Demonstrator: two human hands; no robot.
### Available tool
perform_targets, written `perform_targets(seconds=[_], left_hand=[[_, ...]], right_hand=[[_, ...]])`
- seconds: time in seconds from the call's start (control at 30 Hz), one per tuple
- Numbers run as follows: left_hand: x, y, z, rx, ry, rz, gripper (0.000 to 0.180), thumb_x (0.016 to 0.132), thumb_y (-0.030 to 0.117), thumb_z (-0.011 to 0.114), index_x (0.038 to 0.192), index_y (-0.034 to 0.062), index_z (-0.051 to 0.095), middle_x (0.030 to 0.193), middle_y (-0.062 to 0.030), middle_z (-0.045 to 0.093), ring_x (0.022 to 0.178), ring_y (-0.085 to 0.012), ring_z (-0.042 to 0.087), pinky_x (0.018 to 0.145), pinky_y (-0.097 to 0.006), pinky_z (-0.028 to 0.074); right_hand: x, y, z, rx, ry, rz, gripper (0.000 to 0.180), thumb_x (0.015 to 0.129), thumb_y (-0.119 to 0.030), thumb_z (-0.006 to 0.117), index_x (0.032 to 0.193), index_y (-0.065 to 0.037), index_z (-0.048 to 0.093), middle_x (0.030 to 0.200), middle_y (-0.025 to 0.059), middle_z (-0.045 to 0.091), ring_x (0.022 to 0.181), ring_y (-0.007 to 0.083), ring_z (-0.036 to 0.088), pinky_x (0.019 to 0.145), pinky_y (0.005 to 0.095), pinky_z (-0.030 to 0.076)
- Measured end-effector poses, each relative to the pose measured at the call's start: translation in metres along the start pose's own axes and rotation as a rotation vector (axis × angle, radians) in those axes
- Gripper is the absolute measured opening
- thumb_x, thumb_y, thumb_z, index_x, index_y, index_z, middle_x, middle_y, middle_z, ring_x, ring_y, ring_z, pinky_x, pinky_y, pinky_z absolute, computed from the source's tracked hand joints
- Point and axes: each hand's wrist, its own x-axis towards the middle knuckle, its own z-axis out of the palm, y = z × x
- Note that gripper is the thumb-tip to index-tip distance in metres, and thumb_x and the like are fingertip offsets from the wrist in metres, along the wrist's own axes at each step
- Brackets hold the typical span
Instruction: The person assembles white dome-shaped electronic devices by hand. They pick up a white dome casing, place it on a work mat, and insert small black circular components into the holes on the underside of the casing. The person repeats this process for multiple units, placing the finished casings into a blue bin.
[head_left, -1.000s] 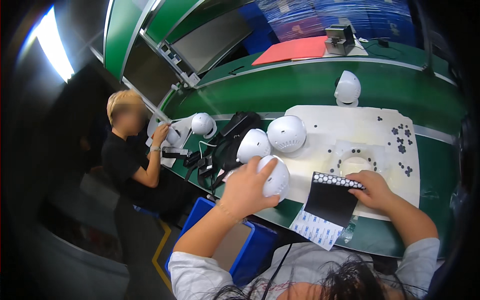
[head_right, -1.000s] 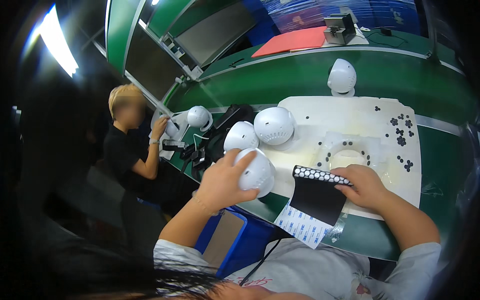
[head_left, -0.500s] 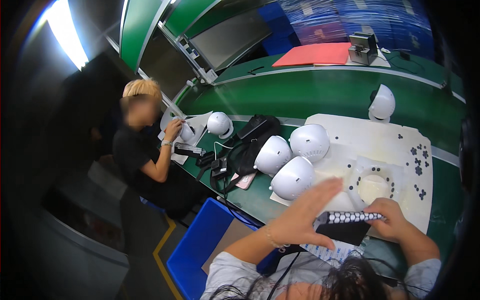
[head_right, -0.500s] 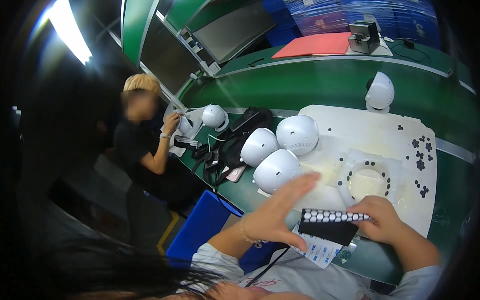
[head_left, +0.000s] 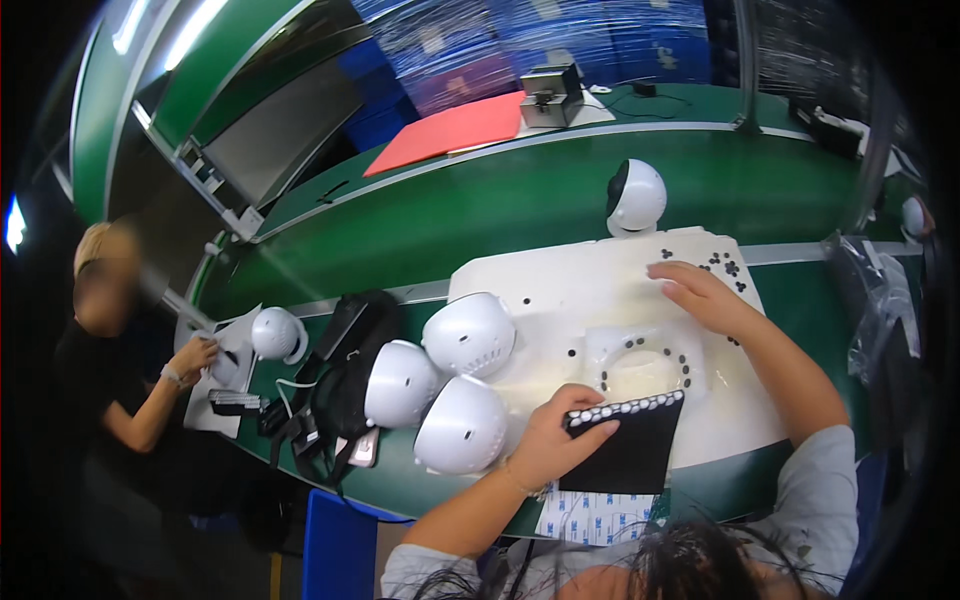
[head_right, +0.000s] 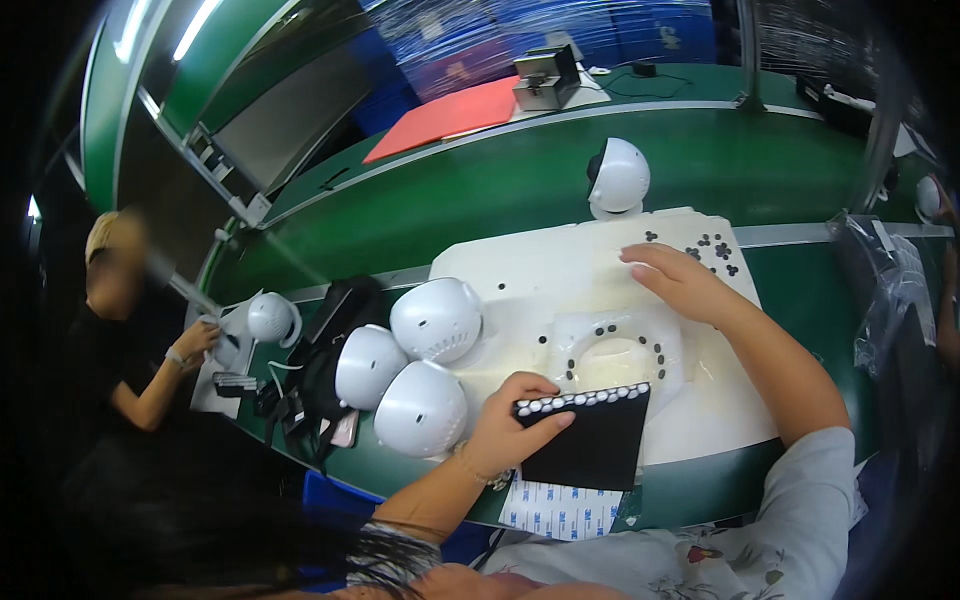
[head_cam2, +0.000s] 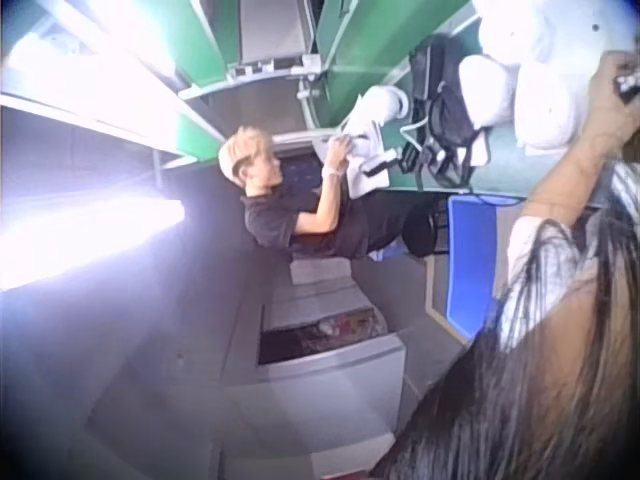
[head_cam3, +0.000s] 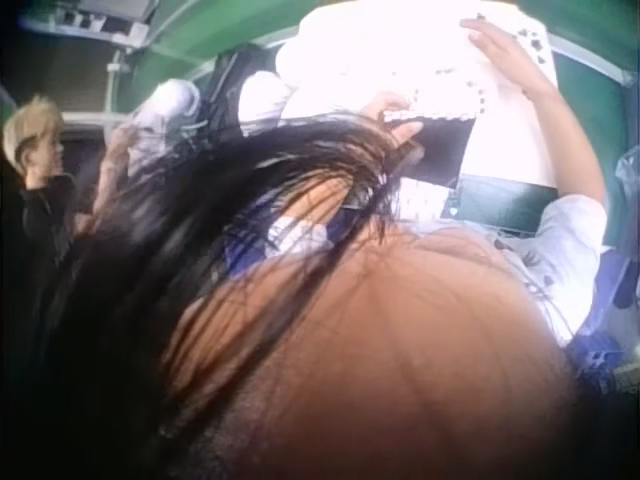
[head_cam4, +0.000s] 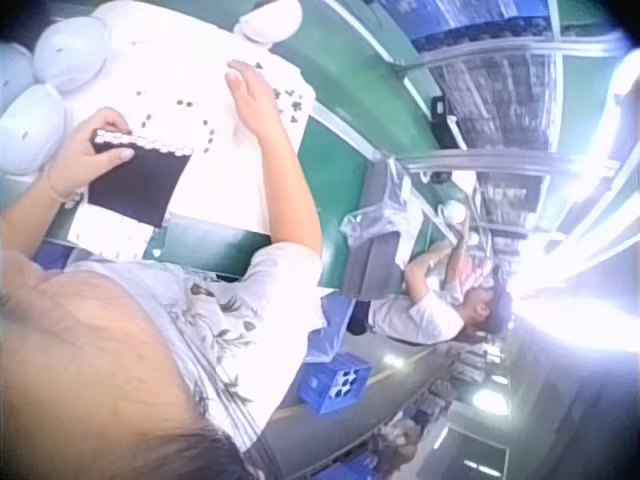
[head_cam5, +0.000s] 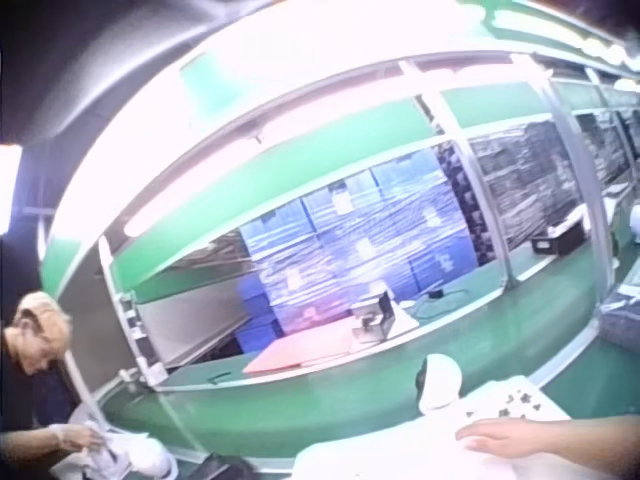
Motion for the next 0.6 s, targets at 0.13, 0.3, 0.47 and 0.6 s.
perform_targets(seconds=[0.13,0.3,0.47,0.6], left_hand=[[-0.001,-0.009,-0.001,-0.067,-0.058,0.083,0.041,0.072,0.004,0.068,0.102,0.0031,0.042,0.087,-0.0055,0.057,0.081,-0.0084,0.053,0.072,-0.023,0.044],[-0.004,-0.018,-0.004,-0.040,-0.108,0.196,0.051,0.072,-0.002,0.062,0.111,0.0041,0.031,0.089,-0.0083,0.057,0.085,-0.0122,0.054,0.077,-0.026,0.042],[0.005,-0.023,-0.003,-0.028,-0.127,0.224,0.038,0.072,0.001,0.063,0.103,0.0036,0.042,0.089,-0.0081,0.055,0.083,-0.0158,0.054,0.074,-0.028,0.042],[0.005,-0.007,-0.008,0.075,-0.179,0.215,0.024,0.071,0.004,0.064,0.092,0.0032,0.053,0.085,-0.0096,0.056,0.077,-0.0209,0.056,0.069,-0.029,0.043]], right_hand=[[0.042,0.037,0.017,-0.340,0.078,0.112,0.046,0.087,-0.038,0.045,0.118,-0.005,0.048,0.124,0.0157,0.045,0.117,0.0272,0.041,0.097,0.0403,0.029],[0.098,0.047,0.023,-0.712,0.118,0.164,0.047,0.080,-0.038,0.054,0.113,-0.004,0.049,0.116,0.0187,0.049,0.105,0.0320,0.048,0.091,0.0427,0.034],[0.116,0.096,-0.016,-0.697,0.453,0.123,0.034,0.075,-0.021,0.063,0.103,-0.003,0.055,0.100,0.0165,0.055,0.094,0.0328,0.051,0.080,0.0393,0.041],[0.092,0.067,-0.034,-0.428,0.581,-0.084,0.021,0.079,-0.020,0.060,0.093,-0.004,0.058,0.087,0.0122,0.058,0.075,0.0251,0.055,0.066,0.0318,0.043]])
